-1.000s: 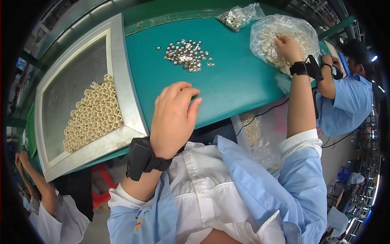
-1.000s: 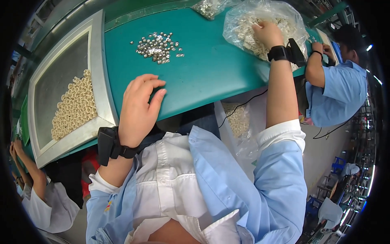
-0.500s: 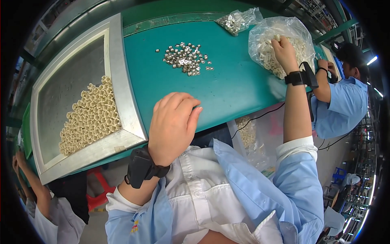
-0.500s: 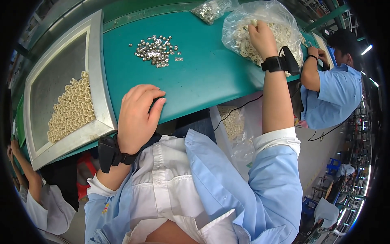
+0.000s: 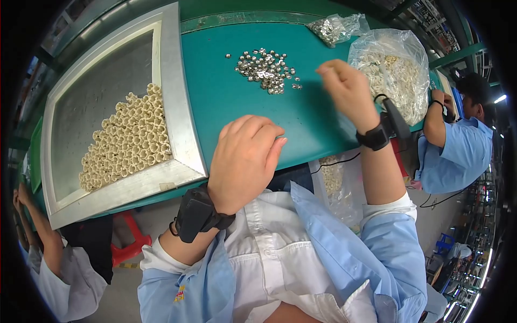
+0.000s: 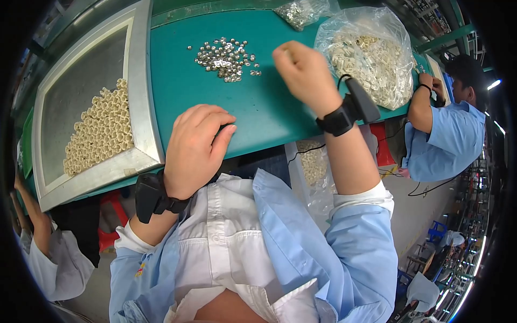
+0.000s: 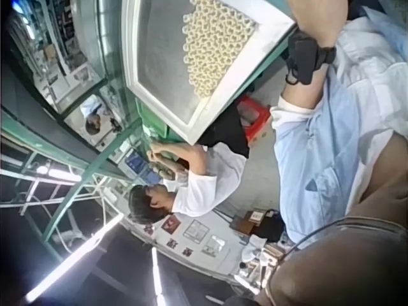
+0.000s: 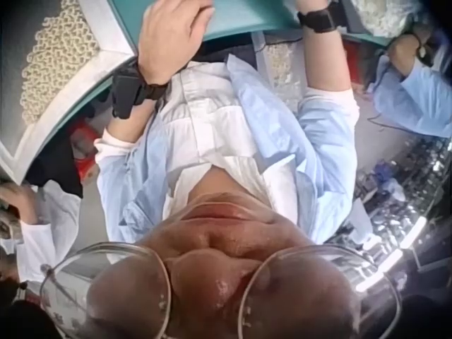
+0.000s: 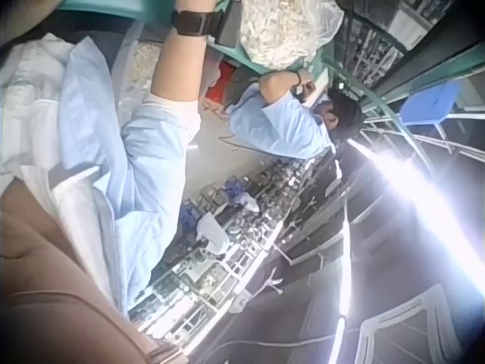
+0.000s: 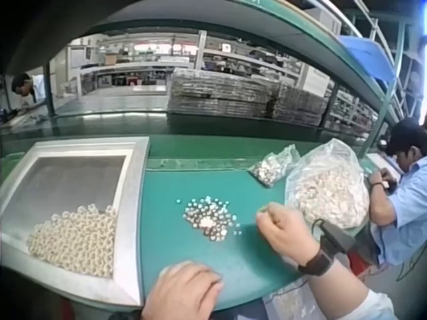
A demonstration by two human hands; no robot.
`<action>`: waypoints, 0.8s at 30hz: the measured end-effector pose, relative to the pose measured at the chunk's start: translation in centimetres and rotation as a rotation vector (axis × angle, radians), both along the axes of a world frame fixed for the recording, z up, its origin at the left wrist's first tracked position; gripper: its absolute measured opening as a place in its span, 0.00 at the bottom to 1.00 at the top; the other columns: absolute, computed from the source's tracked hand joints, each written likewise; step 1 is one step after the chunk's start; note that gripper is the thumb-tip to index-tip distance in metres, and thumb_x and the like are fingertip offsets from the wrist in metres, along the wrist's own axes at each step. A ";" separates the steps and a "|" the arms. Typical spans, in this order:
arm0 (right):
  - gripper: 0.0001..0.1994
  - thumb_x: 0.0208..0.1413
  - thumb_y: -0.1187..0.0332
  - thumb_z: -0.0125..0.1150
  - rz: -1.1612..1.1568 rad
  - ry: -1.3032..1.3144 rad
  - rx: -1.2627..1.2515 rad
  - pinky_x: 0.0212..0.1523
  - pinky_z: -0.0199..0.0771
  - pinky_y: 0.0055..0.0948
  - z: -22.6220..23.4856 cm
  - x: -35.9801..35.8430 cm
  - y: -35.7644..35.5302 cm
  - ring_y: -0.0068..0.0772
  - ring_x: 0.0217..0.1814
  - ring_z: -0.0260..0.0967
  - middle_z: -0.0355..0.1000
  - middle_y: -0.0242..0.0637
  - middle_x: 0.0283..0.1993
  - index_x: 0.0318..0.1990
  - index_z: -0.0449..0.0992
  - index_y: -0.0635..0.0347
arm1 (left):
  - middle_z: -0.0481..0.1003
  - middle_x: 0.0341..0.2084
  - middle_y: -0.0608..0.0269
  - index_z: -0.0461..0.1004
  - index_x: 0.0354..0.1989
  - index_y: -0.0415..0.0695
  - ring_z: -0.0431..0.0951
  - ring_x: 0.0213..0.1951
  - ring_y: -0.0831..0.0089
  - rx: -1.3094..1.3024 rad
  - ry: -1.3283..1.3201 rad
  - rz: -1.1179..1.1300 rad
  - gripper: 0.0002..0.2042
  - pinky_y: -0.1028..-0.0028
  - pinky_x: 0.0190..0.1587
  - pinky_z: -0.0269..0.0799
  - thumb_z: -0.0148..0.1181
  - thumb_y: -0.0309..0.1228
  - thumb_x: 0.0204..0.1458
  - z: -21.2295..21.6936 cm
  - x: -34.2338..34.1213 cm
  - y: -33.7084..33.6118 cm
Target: The person assembles components by hand, picking up a plastic housing and a metal contact, fitting the contact into the housing, and placing the assembled unit onto a tray.
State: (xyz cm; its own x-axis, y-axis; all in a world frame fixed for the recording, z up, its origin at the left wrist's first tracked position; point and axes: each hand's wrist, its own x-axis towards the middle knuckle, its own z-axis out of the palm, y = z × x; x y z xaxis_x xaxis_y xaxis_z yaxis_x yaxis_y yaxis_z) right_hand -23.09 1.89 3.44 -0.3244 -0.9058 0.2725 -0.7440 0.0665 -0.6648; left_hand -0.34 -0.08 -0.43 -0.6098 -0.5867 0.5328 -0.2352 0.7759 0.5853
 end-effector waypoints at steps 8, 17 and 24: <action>0.06 0.52 0.69 0.56 0.140 0.296 0.008 0.28 0.64 0.26 -2.2 0.0 -1.8 0.29 0.27 0.64 0.66 0.36 0.26 0.32 0.74 0.64 | 0.71 0.29 0.63 0.72 0.29 0.43 0.71 0.37 0.64 -0.006 0.013 -0.008 0.04 0.67 0.41 0.64 0.59 0.27 0.45 0.2 0.0 0.1; 0.05 0.50 0.71 0.56 0.178 0.547 0.074 0.32 0.66 0.33 -1.6 0.4 -3.1 0.44 0.30 0.65 0.68 0.44 0.27 0.29 0.72 0.65 | 0.71 0.29 0.63 0.72 0.28 0.43 0.71 0.37 0.64 -0.005 0.006 -0.013 0.03 0.67 0.41 0.64 0.59 0.27 0.46 0.1 0.1 0.0; 0.05 0.50 0.71 0.55 0.193 0.429 0.153 0.33 0.66 0.34 -1.7 0.3 -3.2 0.46 0.32 0.66 0.68 0.44 0.28 0.30 0.71 0.64 | 0.71 0.29 0.63 0.72 0.28 0.43 0.71 0.37 0.64 -0.003 0.007 -0.015 0.03 0.67 0.41 0.64 0.58 0.27 0.46 0.1 0.1 0.1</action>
